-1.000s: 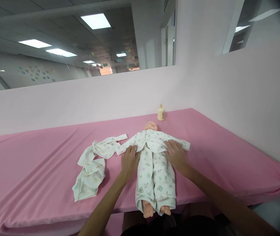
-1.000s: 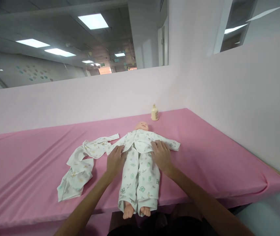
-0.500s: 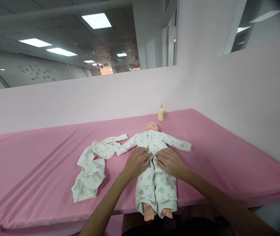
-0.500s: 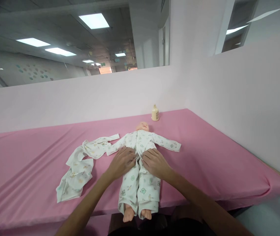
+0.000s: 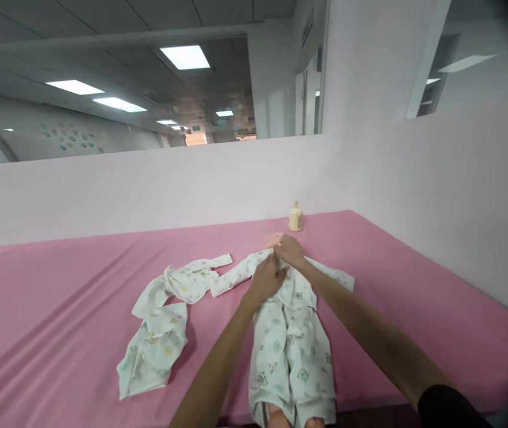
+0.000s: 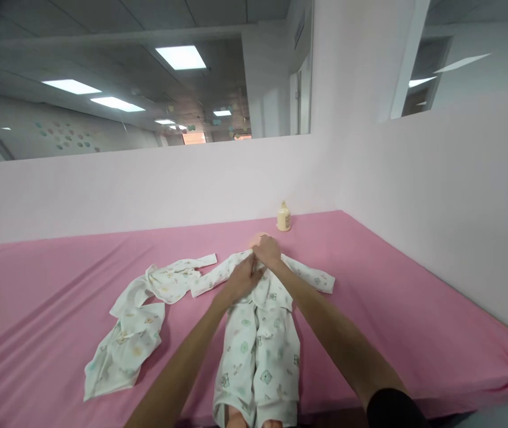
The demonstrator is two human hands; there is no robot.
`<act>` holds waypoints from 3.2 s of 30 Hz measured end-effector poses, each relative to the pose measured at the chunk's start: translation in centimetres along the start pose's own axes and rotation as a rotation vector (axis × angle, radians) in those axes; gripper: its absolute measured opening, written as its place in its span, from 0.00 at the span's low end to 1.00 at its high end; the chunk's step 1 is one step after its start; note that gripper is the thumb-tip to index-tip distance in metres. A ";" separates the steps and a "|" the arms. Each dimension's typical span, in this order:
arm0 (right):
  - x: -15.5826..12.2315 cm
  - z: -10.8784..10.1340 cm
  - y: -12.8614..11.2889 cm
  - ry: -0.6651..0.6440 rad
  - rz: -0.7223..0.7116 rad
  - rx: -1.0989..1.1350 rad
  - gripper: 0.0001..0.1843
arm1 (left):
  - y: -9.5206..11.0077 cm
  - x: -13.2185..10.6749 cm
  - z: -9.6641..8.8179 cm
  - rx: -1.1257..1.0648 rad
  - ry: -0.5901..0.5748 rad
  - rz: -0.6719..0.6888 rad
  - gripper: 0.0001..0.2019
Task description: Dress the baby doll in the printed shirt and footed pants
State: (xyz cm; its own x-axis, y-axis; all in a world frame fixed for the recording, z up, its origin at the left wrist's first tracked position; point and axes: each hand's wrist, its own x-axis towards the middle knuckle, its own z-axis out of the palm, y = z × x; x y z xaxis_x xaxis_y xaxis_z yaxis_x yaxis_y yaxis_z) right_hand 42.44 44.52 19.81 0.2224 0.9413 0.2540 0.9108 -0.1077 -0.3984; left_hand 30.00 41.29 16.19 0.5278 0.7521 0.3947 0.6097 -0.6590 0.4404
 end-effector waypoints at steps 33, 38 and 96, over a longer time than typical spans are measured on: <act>3.6 0.2 -2.6 -0.237 -0.188 -0.338 0.11 | -2.1 -1.8 2.0 -0.240 0.289 -0.118 0.15; 3.2 -1.1 2.3 -0.326 -0.322 0.033 0.10 | -3.7 0.3 1.0 -0.221 0.341 -0.242 0.20; -0.1 0.8 3.3 -0.260 -0.294 0.437 0.11 | -4.3 1.0 0.2 -0.164 0.184 -0.058 0.09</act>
State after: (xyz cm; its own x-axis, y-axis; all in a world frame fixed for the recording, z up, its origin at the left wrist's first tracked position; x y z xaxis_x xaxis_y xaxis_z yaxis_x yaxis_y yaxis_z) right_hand 45.17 44.31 17.75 -0.1606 0.9653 0.2061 0.6814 0.2595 -0.6844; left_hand 28.09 44.87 14.53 0.3694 0.7842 0.4986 0.5236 -0.6189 0.5855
